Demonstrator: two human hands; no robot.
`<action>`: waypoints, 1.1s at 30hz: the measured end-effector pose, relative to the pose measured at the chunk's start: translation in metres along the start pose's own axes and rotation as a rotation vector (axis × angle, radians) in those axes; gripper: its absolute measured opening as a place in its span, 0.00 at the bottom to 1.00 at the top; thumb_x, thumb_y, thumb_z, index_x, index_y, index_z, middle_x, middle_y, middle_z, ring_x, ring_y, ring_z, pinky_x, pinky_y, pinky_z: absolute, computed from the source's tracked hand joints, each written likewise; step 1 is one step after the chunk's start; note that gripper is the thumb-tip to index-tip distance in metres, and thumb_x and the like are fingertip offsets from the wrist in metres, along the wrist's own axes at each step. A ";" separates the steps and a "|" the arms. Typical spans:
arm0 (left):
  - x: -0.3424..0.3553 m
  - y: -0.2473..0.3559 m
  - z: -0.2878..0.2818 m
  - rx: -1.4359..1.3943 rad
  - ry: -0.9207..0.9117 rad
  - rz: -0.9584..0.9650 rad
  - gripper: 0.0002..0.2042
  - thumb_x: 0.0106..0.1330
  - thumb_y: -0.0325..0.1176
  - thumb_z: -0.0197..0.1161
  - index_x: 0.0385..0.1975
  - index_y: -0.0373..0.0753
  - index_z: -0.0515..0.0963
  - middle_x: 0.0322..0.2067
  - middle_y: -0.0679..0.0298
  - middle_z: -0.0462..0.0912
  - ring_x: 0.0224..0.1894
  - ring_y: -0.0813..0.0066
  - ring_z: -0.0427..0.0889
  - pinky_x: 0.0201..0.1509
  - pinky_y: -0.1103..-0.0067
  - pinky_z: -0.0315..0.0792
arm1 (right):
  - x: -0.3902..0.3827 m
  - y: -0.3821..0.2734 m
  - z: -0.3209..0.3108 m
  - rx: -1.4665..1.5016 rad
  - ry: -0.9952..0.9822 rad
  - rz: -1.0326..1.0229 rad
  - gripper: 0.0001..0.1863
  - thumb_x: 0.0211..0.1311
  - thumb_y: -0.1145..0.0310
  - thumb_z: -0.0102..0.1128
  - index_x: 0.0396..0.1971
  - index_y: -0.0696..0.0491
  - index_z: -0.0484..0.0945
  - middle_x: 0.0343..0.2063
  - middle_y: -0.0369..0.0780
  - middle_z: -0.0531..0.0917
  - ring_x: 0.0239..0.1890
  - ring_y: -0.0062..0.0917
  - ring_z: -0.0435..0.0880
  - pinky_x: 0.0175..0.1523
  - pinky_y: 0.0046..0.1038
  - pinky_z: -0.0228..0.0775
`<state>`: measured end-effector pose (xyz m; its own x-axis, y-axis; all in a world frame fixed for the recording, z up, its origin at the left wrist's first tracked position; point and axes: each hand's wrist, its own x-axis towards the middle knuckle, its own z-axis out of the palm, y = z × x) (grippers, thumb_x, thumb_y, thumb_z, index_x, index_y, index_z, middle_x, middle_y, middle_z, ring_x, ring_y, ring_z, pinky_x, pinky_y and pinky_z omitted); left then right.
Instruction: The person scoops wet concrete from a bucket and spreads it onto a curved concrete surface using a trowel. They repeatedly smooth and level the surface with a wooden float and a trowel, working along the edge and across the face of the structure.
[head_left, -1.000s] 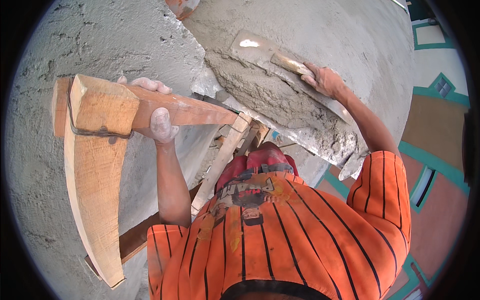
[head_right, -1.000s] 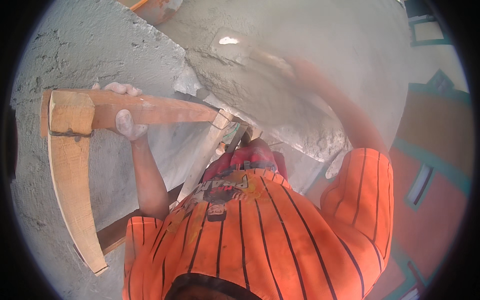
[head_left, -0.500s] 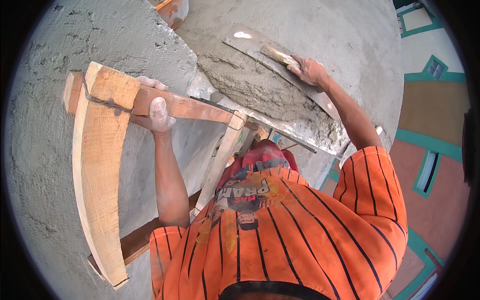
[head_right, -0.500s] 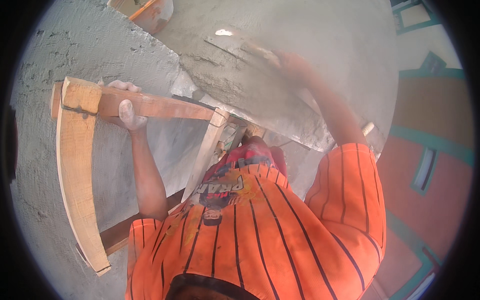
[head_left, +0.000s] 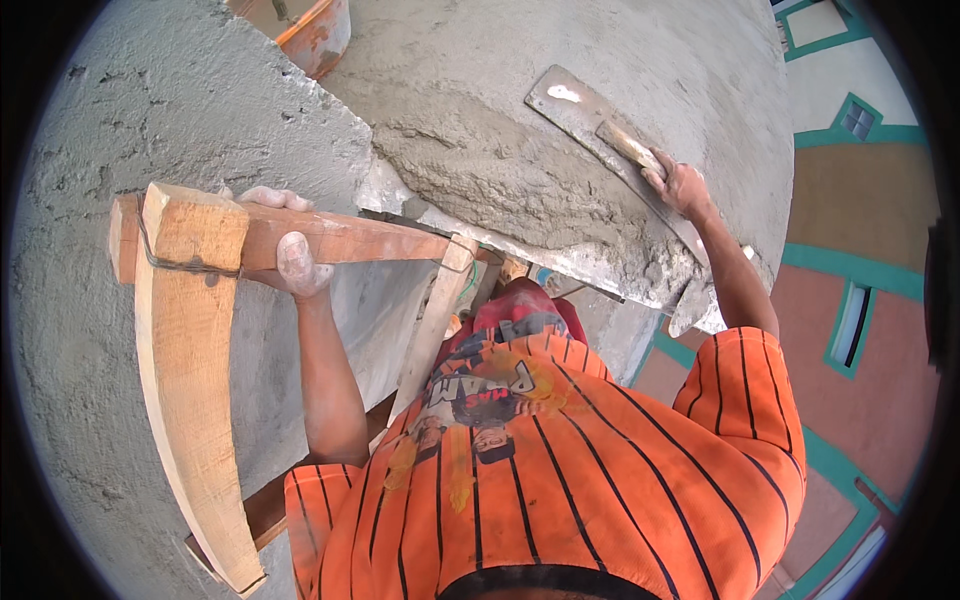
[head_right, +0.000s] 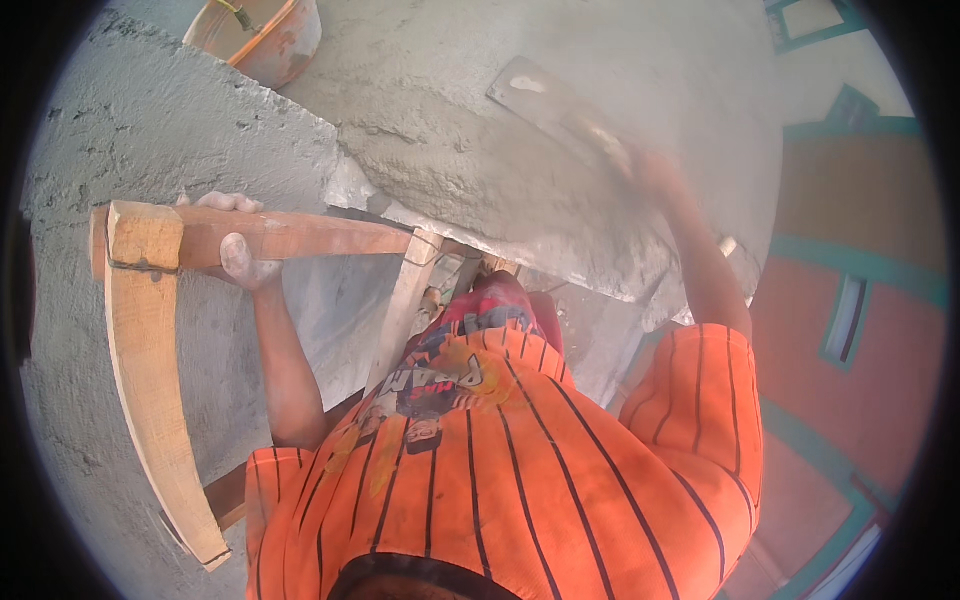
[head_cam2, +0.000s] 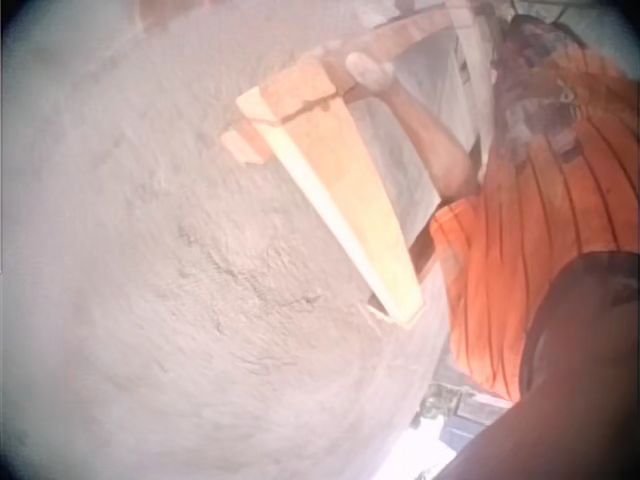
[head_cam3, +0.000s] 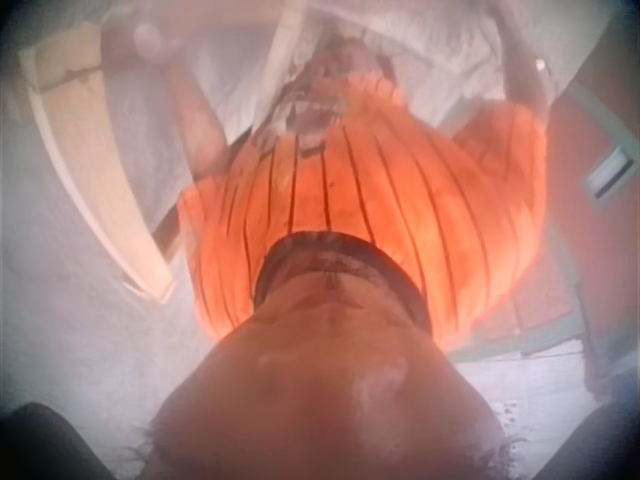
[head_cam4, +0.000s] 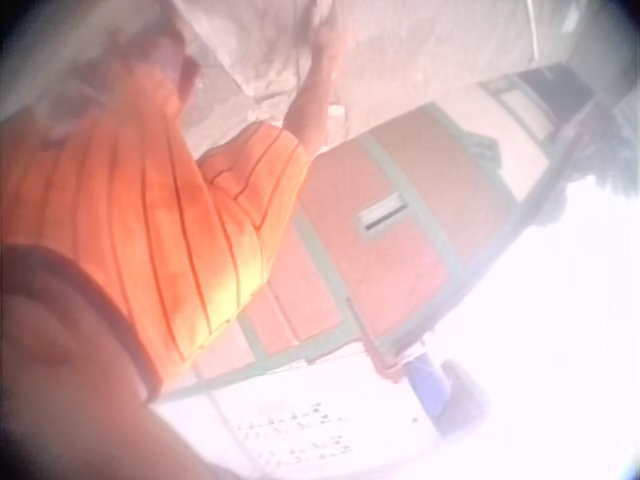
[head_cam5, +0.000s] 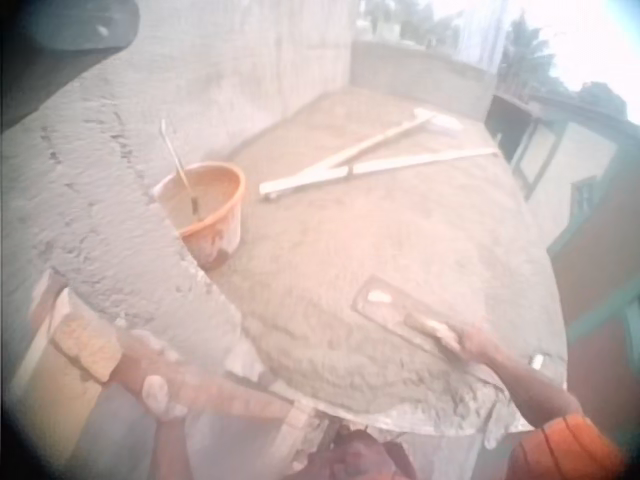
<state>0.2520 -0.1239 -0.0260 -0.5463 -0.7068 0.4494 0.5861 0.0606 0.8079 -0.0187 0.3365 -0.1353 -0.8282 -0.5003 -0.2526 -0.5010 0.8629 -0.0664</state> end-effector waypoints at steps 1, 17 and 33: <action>-0.001 0.000 0.005 0.020 -0.026 0.017 0.39 0.47 0.35 0.67 0.60 0.43 0.54 0.39 0.64 0.73 0.37 0.75 0.78 0.44 0.75 0.81 | 0.006 -0.010 0.003 0.049 -0.003 -0.032 0.31 0.64 0.43 0.47 0.61 0.48 0.66 0.37 0.53 0.83 0.41 0.47 0.82 0.47 0.42 0.73; 0.001 0.004 0.016 0.156 0.038 0.075 0.39 0.46 0.40 0.65 0.60 0.40 0.54 0.39 0.62 0.69 0.36 0.74 0.75 0.40 0.76 0.79 | 0.039 -0.096 -0.015 0.180 -0.055 -0.266 0.33 0.65 0.42 0.45 0.62 0.50 0.63 0.35 0.53 0.82 0.39 0.47 0.82 0.44 0.44 0.74; 0.000 0.007 0.013 0.063 0.041 -0.016 0.42 0.44 0.41 0.68 0.61 0.45 0.53 0.40 0.64 0.70 0.37 0.75 0.77 0.43 0.75 0.80 | 0.069 -0.143 -0.003 0.183 -0.030 -0.394 0.31 0.67 0.46 0.44 0.60 0.53 0.63 0.34 0.54 0.81 0.38 0.48 0.81 0.44 0.46 0.72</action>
<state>0.2486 -0.1138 -0.0151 -0.5297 -0.7364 0.4209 0.5381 0.0919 0.8379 -0.0055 0.1783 -0.1403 -0.5733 -0.7942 -0.2014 -0.7224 0.6060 -0.3331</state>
